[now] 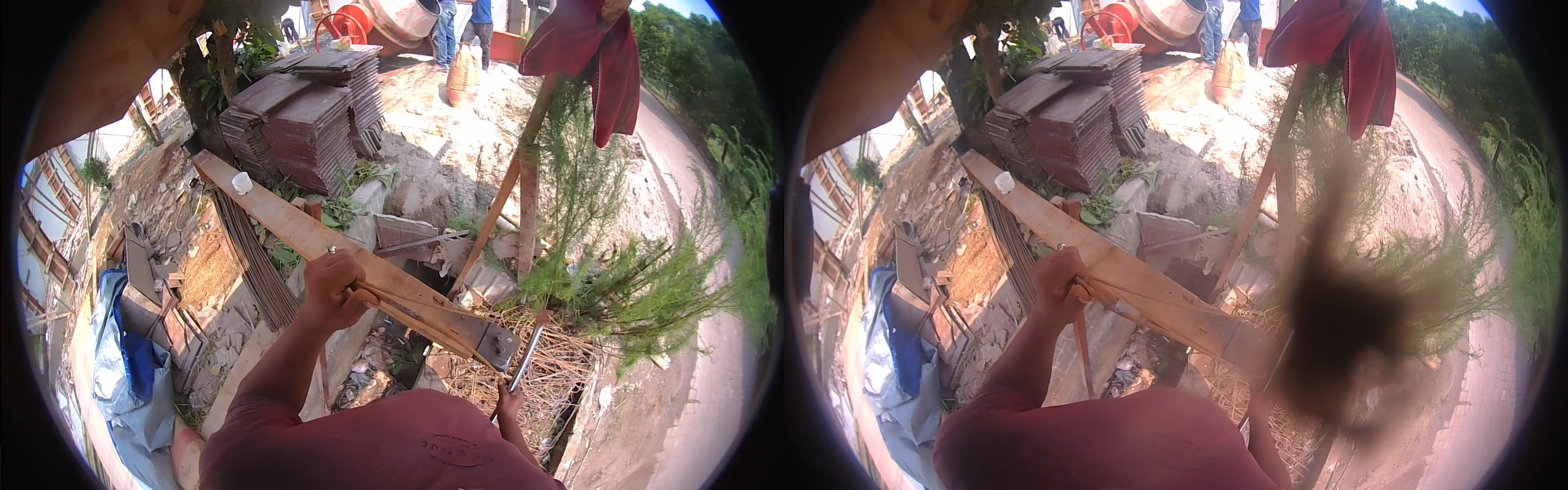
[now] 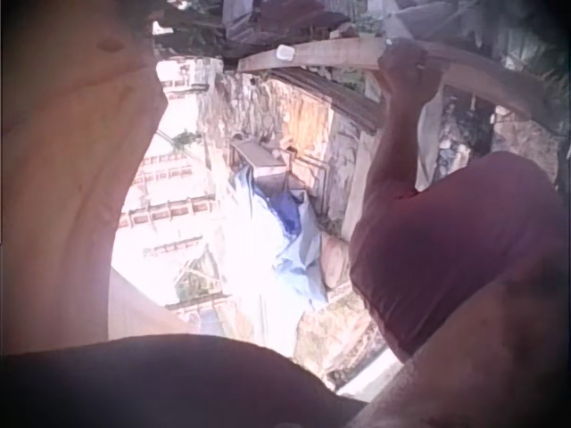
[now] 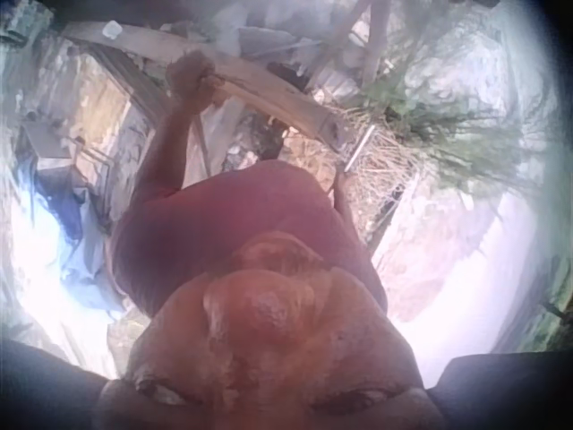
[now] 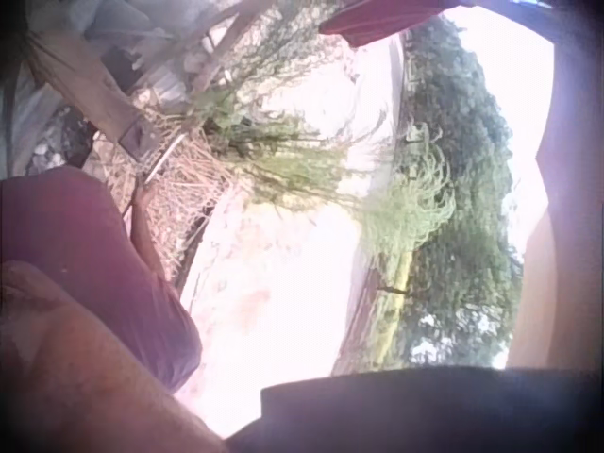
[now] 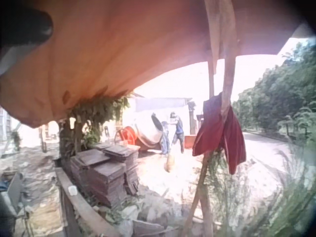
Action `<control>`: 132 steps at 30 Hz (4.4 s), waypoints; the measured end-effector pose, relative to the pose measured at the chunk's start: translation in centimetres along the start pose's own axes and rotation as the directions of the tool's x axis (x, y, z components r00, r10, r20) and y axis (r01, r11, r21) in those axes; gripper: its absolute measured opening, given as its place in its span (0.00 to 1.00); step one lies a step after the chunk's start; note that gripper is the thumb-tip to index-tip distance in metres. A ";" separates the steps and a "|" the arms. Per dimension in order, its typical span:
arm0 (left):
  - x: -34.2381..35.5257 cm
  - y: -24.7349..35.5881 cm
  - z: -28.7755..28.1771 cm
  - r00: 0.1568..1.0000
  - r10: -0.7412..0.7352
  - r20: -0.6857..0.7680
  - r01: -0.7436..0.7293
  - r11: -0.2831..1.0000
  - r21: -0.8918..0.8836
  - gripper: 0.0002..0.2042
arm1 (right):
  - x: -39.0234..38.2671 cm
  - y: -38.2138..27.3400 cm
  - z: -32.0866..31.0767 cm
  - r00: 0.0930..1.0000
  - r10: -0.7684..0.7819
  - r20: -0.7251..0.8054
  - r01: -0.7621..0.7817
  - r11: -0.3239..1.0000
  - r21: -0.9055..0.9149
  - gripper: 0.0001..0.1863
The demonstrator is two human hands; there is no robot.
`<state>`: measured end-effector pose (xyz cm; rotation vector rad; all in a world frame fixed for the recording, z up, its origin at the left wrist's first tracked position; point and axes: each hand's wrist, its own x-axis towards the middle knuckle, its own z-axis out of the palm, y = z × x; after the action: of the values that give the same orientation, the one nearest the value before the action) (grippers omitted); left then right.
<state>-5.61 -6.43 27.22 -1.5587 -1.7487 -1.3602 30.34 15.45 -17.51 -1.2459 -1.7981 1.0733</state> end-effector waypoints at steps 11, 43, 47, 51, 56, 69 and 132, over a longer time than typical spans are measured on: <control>-8.5 -1.0 -2.8 0.913 -0.380 -0.146 0.390 0.920 0.046 0.31 | -2.4 -8.7 -3.6 0.978 0.204 0.051 -0.183 0.944 -0.275 0.20; -15.8 -26.7 5.5 0.445 -0.896 0.003 0.852 0.424 0.305 0.18 | 9.0 -16.9 -12.7 0.946 0.154 0.285 -0.090 0.970 -0.226 0.14; -14.9 -26.0 5.1 0.481 -0.877 0.012 0.754 0.421 0.504 0.16 | 9.9 -18.4 -12.2 0.922 0.207 0.327 -0.077 0.926 -0.369 0.10; -14.9 -25.5 6.0 0.535 -0.845 -0.014 0.632 0.389 0.671 0.14 | 8.6 -19.0 -11.7 0.916 0.103 0.388 0.021 0.953 -0.301 0.11; -14.4 -25.5 6.4 0.592 -0.805 -0.034 0.607 0.419 0.675 0.13 | 8.3 -19.0 -10.7 0.915 0.133 0.381 -0.024 0.961 -0.277 0.12; -16.4 -27.8 7.2 0.625 -0.770 -0.130 0.612 0.380 0.693 0.14 | 9.9 -19.4 -13.2 0.946 0.159 0.282 0.015 0.849 -0.529 0.16; -18.2 -31.5 6.1 0.496 -0.794 -0.351 0.704 0.132 0.698 0.38 | 33.5 -13.7 -16.3 0.528 -0.354 0.772 0.849 0.238 -0.471 0.03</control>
<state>-27.84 -6.73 -2.19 -0.1174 -2.8430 -0.5084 29.33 48.53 4.42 -0.3856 -3.0845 -0.0866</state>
